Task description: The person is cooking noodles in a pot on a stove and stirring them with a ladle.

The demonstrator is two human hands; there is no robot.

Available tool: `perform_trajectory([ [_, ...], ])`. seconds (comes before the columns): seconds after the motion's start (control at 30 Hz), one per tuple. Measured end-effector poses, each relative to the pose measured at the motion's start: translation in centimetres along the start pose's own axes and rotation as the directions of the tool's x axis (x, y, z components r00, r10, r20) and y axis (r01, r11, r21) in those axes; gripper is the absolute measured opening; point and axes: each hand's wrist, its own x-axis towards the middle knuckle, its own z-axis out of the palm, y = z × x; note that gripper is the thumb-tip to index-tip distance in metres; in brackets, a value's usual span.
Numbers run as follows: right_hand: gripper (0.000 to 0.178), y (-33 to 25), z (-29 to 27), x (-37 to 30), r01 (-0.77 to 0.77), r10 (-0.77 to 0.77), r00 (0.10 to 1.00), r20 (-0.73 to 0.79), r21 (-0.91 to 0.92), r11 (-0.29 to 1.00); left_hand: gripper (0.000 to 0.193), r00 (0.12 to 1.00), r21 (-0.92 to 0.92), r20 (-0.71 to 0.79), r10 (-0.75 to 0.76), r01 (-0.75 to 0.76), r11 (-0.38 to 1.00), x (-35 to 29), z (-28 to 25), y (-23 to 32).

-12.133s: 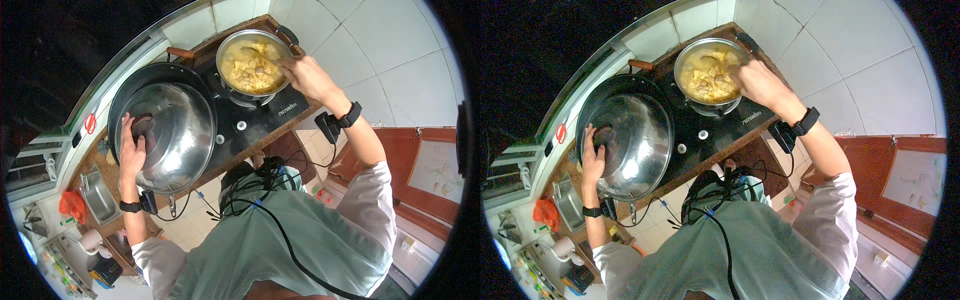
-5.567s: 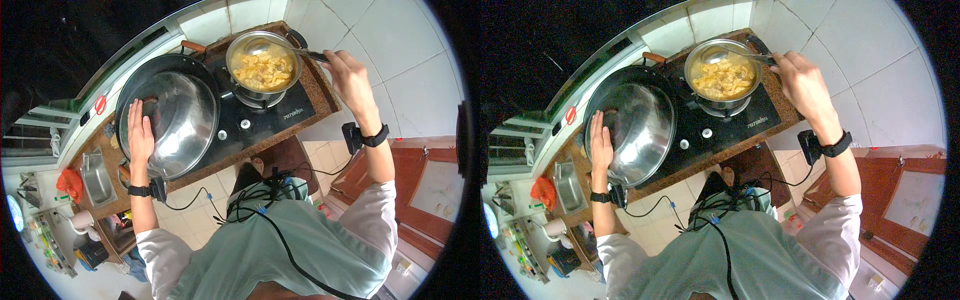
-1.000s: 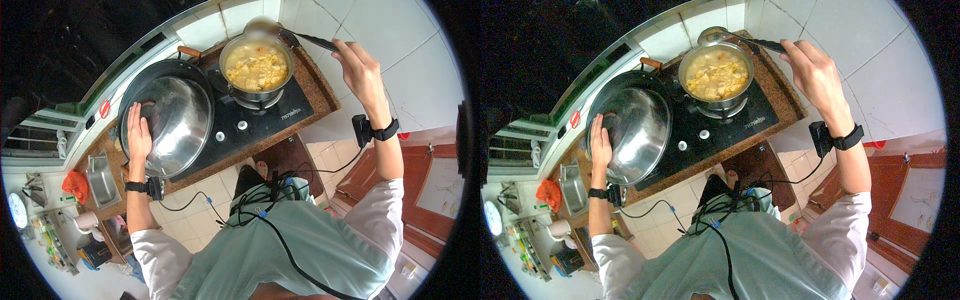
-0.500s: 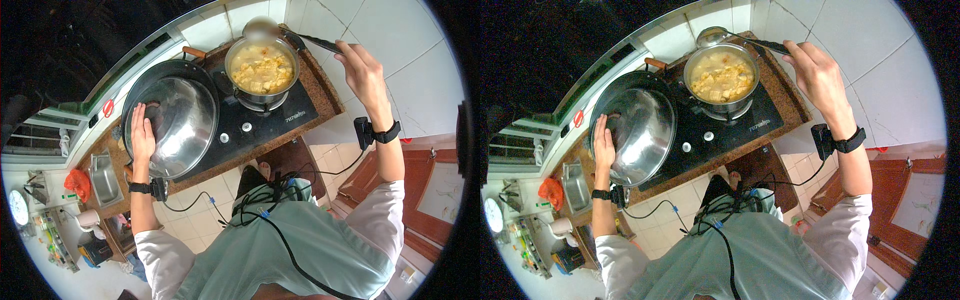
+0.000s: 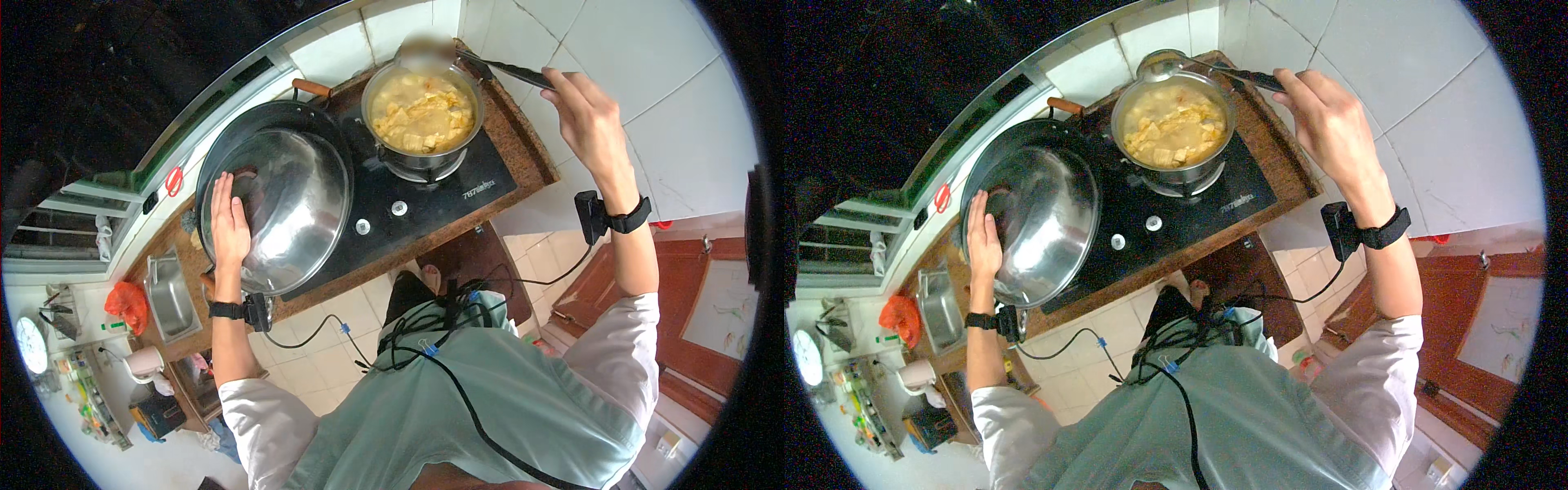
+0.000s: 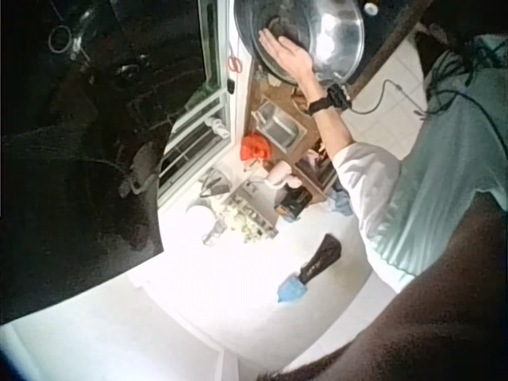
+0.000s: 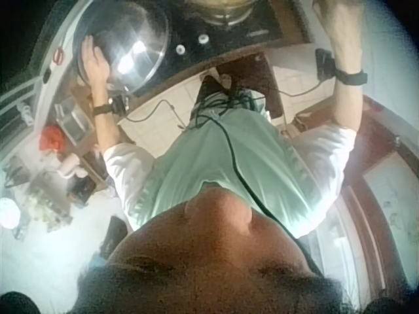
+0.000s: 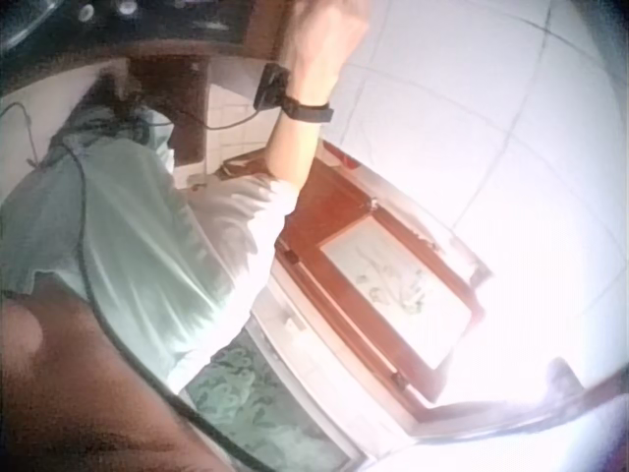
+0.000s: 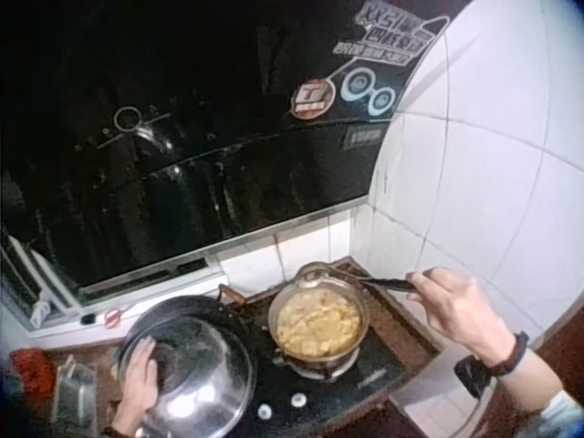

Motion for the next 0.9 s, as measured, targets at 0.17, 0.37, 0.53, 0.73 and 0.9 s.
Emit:
perform_trajectory([
  [0.17,0.026,-0.11,-0.38,-0.15,0.011,-0.011,1.000,0.006,-0.010,1.000,0.044,1.000,-0.021,-0.010,-0.011,0.011,1.000,0.02,-0.11,0.14],
  [0.37,0.025,-0.19,-0.31,-0.34,0.007,-0.007,1.000,0.003,0.008,1.000,0.044,1.000,-0.015,-0.011,-0.008,0.008,1.000,0.09,-0.12,0.32],
  [0.53,0.025,-0.20,-0.33,-0.48,-0.004,0.004,1.000,0.019,-0.006,1.000,0.046,1.000,-0.007,-0.005,-0.012,0.012,1.000,0.07,-0.03,0.22],
  [0.73,0.026,-0.28,-0.21,-0.28,0.013,-0.013,1.000,0.009,-0.007,1.000,0.046,1.000,-0.002,0.004,-0.012,0.012,1.000,0.02,-0.11,0.04],
  [0.9,0.027,-0.25,-0.15,-0.30,0.017,-0.017,1.000,0.005,0.001,1.000,0.046,1.000,-0.011,-0.006,0.000,0.000,1.000,0.07,0.03,0.03],
])
